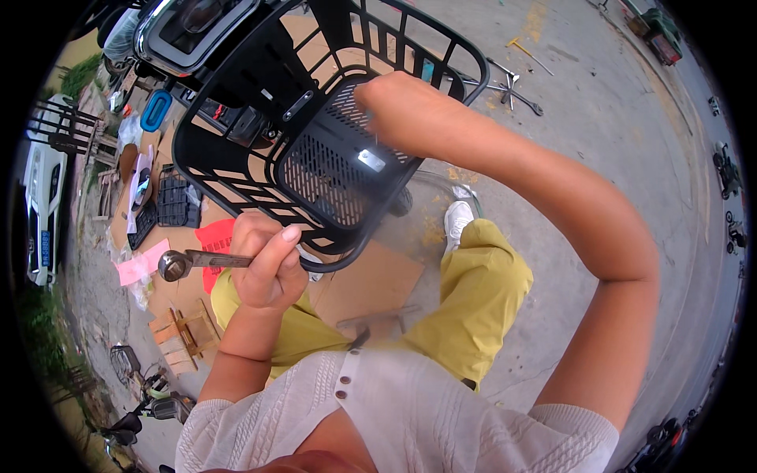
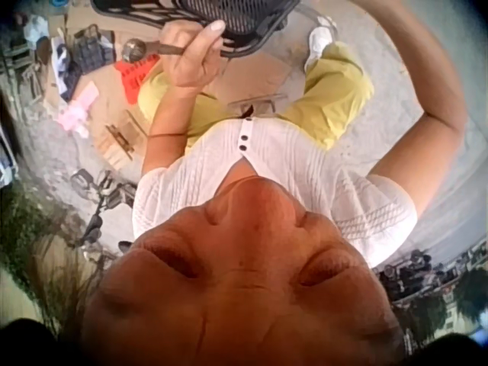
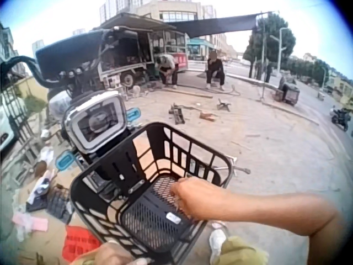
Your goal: The person sits on a cardboard sheet and attaches a black plastic basket to the front of an electric scooter. They use a screwdriver and a wrench to tighten the mounting bolts, then place a metal frame over the basket and secure it.
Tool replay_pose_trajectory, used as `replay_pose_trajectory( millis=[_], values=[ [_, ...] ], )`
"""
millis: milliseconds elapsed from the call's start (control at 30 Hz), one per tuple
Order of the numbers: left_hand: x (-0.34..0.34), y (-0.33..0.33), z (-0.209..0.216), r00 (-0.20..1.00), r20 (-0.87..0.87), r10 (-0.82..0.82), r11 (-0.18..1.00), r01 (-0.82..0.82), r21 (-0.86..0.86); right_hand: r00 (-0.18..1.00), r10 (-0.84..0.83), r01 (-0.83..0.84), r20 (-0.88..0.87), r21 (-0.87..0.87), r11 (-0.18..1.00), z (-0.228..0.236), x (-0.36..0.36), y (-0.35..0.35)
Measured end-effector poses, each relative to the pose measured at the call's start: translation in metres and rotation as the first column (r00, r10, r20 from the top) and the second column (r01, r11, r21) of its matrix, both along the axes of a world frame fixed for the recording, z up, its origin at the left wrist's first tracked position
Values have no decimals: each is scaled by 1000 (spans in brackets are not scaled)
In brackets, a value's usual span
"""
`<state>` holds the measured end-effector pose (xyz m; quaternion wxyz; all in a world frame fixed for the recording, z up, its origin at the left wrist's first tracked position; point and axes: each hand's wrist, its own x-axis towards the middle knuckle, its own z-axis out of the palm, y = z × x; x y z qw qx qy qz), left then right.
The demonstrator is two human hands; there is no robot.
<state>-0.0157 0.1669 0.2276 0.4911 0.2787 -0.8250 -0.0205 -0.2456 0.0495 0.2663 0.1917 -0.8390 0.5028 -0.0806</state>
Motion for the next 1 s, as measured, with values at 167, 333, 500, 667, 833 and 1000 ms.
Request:
replay_pose_trajectory(
  millis=[167,333,500,667,833,1000],
  values=[
    [1,5,2,1000,30,9,999,-11,50,998,46,-43,-42,71,997,0,-1,-4],
    [1,3,5,999,52,6,999,-8,31,995,104,-104,2,12,994,-1,-3,-3],
    [-2,1,5,998,58,3,1000,-5,21,995,98,-98,11,13,995,0,-3,-4],
    [-5,2,4,998,53,21,1000,-22,21,995,100,-99,14,-25,995,-1,-6,-5],
    [-6,2,4,998,57,19,1000,-20,18,997,79,-78,13,-38,996,-4,-5,-7],
    [-6,1,3,998,56,17,1000,-18,9,997,79,-79,20,-15,997,-3,-4,-6]
  ],
)
